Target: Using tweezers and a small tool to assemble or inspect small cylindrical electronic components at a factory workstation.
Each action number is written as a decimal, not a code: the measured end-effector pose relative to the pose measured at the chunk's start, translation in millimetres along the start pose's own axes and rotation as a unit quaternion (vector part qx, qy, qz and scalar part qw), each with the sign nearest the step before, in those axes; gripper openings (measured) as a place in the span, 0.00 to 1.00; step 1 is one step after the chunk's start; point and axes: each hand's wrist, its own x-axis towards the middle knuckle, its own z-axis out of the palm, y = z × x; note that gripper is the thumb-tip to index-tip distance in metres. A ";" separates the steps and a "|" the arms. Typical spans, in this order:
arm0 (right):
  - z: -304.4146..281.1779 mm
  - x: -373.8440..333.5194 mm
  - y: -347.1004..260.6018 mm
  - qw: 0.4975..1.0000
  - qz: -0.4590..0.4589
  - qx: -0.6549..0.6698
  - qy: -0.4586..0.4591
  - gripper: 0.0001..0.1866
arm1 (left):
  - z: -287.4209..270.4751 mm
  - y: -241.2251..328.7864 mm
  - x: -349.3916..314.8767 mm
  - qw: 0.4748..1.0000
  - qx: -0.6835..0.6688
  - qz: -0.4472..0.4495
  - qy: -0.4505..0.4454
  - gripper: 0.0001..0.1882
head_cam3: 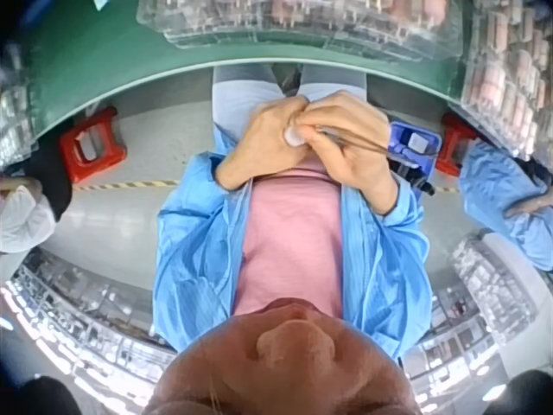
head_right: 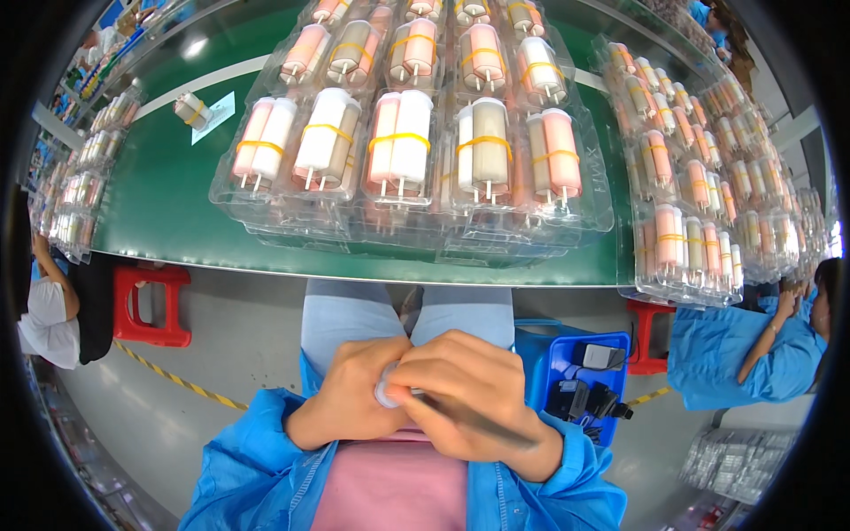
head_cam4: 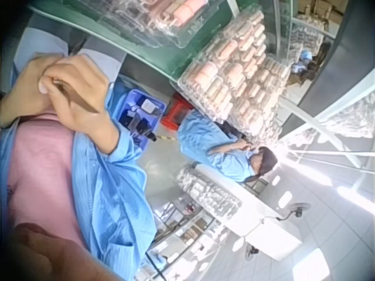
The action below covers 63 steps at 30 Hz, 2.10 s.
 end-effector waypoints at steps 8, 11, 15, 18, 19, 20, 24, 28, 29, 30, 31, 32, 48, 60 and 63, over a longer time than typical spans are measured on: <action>0.4 -9.6 3.6 0.992 0.045 0.104 0.057 0.07 | -3.7 4.1 -0.8 0.996 -0.089 -0.015 -0.026 0.11; 1.0 -9.3 3.4 0.994 0.026 0.091 0.048 0.07 | -3.9 3.2 -0.4 0.993 -0.114 -0.006 -0.031 0.11; 1.1 -8.8 2.8 0.995 0.020 0.091 0.044 0.07 | -5.8 5.3 -0.7 0.990 -0.133 -0.016 -0.048 0.11; 0.8 -9.9 3.5 0.995 0.014 0.089 0.042 0.08 | -4.1 5.4 -1.9 0.986 -0.154 -0.025 -0.051 0.11; 0.6 -10.6 3.0 0.994 0.018 0.092 0.051 0.08 | -3.0 5.3 -2.2 0.985 -0.163 -0.027 -0.050 0.10; 0.7 -10.9 1.7 0.993 0.021 0.097 0.061 0.08 | -4.1 6.6 -2.0 0.982 -0.175 -0.038 -0.059 0.10; -1.7 -16.7 7.4 0.988 -0.047 0.046 0.137 0.10 | -7.5 10.1 -1.5 0.966 -0.234 -0.079 -0.075 0.09; -11.2 -18.3 17.2 0.933 -0.141 -0.051 0.328 0.17 | -19.1 18.5 1.8 0.950 -0.272 -0.127 -0.083 0.11; -18.5 -16.0 19.8 0.904 -0.156 -0.083 0.390 0.20 | -26.4 25.2 4.9 0.952 -0.268 -0.125 -0.074 0.12; -32.8 -16.4 24.2 0.892 -0.162 -0.101 0.410 0.19 | -35.5 33.9 7.5 0.955 -0.265 -0.117 -0.069 0.13; -45.8 -20.0 32.1 0.876 -0.160 -0.122 0.438 0.17 | -47.2 43.6 10.3 0.957 -0.262 -0.110 -0.062 0.15; -54.5 -18.1 33.5 0.871 -0.155 -0.118 0.450 0.17 | -59.9 56.3 9.7 0.968 -0.235 -0.074 -0.035 0.17; -85.9 2.8 98.4 0.922 0.009 0.019 0.386 0.12 | -129.6 103.7 246.9 0.993 0.111 0.022 0.033 0.21; -101.8 -6.8 91.1 0.948 0.058 -0.095 0.298 0.14 | -147.9 43.9 316.3 0.784 0.599 -0.049 0.156 0.31; -98.5 -10.2 97.6 0.953 0.067 -0.011 0.297 0.13 | -139.2 30.8 320.9 0.804 0.586 0.021 0.099 0.29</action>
